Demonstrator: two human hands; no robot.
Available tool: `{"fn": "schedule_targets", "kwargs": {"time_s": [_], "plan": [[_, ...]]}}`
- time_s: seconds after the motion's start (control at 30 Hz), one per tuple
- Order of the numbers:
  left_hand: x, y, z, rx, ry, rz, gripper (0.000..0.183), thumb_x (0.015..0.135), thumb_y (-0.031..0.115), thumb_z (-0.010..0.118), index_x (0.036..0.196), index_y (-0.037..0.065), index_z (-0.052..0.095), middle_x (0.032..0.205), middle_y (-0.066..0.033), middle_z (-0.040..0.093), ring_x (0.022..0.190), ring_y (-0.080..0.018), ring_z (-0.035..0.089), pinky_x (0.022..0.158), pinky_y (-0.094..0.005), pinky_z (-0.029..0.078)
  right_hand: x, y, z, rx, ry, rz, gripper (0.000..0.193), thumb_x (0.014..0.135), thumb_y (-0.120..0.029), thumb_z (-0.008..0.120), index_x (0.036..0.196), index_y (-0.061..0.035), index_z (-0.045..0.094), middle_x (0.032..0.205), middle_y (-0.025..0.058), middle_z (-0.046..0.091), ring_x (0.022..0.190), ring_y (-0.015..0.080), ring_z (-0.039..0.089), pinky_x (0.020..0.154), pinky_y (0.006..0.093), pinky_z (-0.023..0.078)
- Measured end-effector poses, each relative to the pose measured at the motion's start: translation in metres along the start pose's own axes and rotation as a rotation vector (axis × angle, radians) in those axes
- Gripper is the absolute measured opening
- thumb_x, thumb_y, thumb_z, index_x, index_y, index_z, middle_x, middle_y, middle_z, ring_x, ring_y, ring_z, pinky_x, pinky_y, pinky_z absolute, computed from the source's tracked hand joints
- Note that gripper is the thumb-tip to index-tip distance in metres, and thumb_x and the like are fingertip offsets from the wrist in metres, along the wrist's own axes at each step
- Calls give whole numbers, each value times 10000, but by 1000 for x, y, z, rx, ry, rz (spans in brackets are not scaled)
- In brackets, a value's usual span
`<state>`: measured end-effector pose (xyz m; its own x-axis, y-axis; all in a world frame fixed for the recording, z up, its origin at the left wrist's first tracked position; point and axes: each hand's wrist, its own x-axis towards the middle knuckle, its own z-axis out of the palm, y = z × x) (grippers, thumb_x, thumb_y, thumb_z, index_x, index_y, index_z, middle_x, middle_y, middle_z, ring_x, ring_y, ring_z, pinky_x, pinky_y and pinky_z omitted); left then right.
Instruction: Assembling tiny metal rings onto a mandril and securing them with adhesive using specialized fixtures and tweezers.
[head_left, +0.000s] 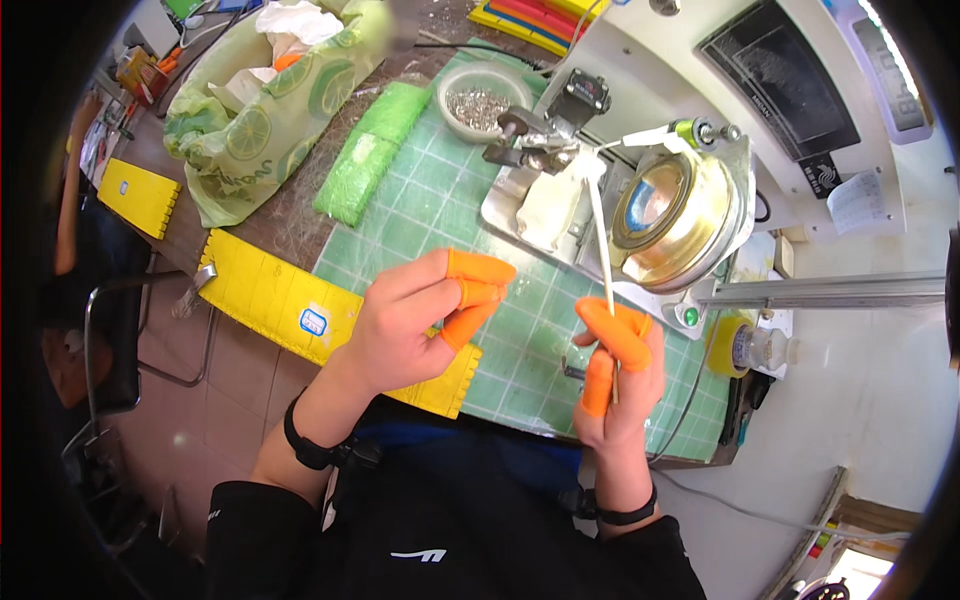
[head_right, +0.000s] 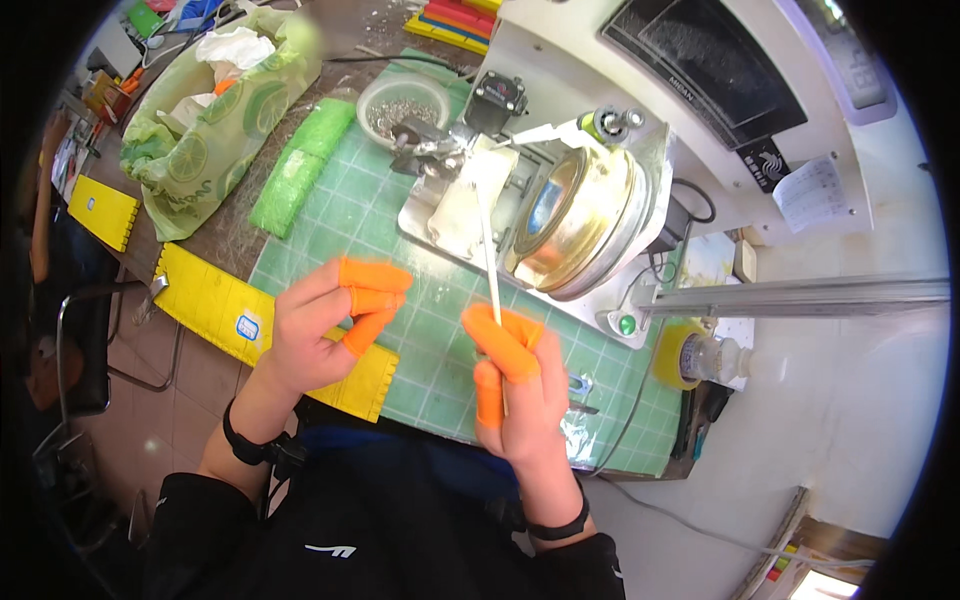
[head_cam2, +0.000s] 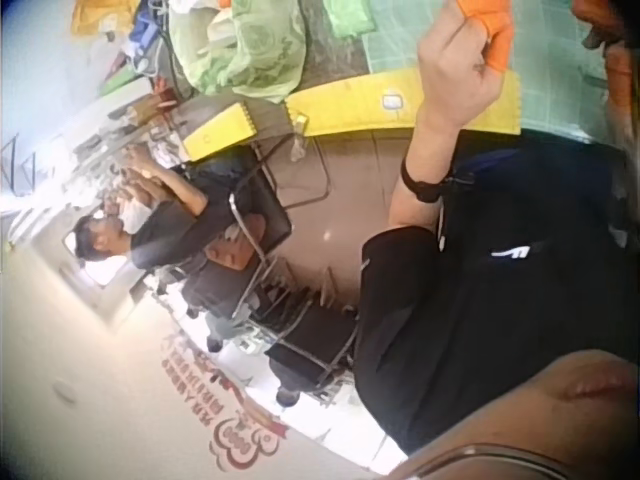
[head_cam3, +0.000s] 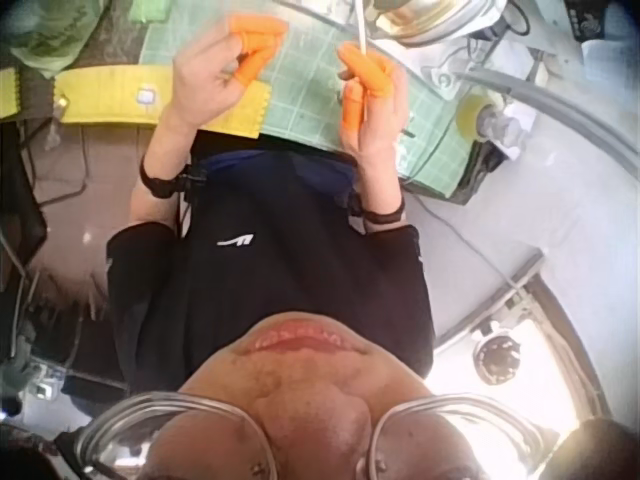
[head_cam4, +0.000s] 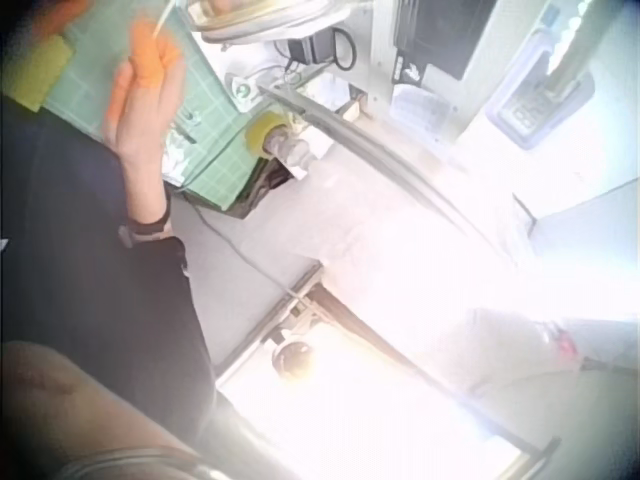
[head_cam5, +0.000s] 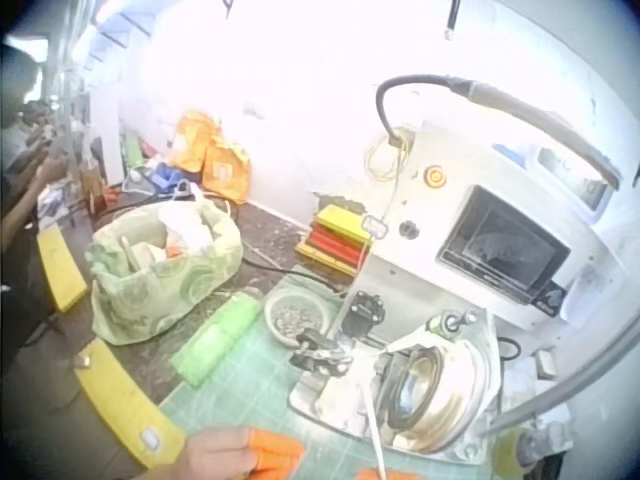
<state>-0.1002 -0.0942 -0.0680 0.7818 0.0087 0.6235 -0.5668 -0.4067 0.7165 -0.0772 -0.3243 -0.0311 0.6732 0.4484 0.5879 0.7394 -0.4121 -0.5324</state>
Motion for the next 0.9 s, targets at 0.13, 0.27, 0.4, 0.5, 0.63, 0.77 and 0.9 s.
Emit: {"fn": "schedule_targets", "kwargs": {"time_s": [0.13,0.27,0.4,0.5,0.63,0.77,0.9], "plan": [[1,1,1,-4,3,-9,157,789,-59,773,925,-30,700,1062,-143,733,880,-281,732,715,-327,594,-16,1,0,41,-21,19,266,987,-68,629,1237,18,662,1112,201,670,780,252,632,676,337,515],[0,-2,-3,-2,20,-37,164,793,-73,775,934,-1,732,1073,-140,750,892,-261,730,739,-325,599,-11,0,18,69,-235,181,422,978,-135,653,1377,-24,571,1172,216,608,771,281,621,681,372,519],[-6,0,-11,86,27,13,156,828,1,776,980,20,744,1085,-108,750,917,-250,736,760,-336,592,-1,-17,28,-13,-447,396,652,918,-171,730,1494,-34,456,1235,200,579,822,301,610,719,395,531],[-5,-4,-1,2,33,62,141,870,29,751,1008,18,723,1112,-108,730,933,-270,725,760,-352,585,-22,-13,7,120,-319,466,620,889,-95,714,1466,-11,502,1260,180,607,857,243,618,802,393,530],[-7,-7,8,0,85,127,75,907,34,712,918,2,646,1080,-114,699,901,-297,716,718,-359,583,-40,0,-36,-73,-56,269,310,1033,-227,645,1135,65,672,1044,219,662,926,385,642,816,430,529],[-15,6,5,-77,66,103,78,908,0,701,906,-11,624,1064,-122,681,886,-298,705,698,-362,568,-63,45,-71,-611,14,178,467,1080,-196,521,1452,85,493,1426,304,537,1320,451,513,1131,489,396],[-11,18,4,-201,54,66,73,903,-11,705,899,-14,632,1048,-118,679,930,-287,692,731,-360,555,-71,58,-86,-527,-151,267,495,1087,-218,508,1478,85,469,1535,316,439,1466,431,376,1217,491,280]]}}
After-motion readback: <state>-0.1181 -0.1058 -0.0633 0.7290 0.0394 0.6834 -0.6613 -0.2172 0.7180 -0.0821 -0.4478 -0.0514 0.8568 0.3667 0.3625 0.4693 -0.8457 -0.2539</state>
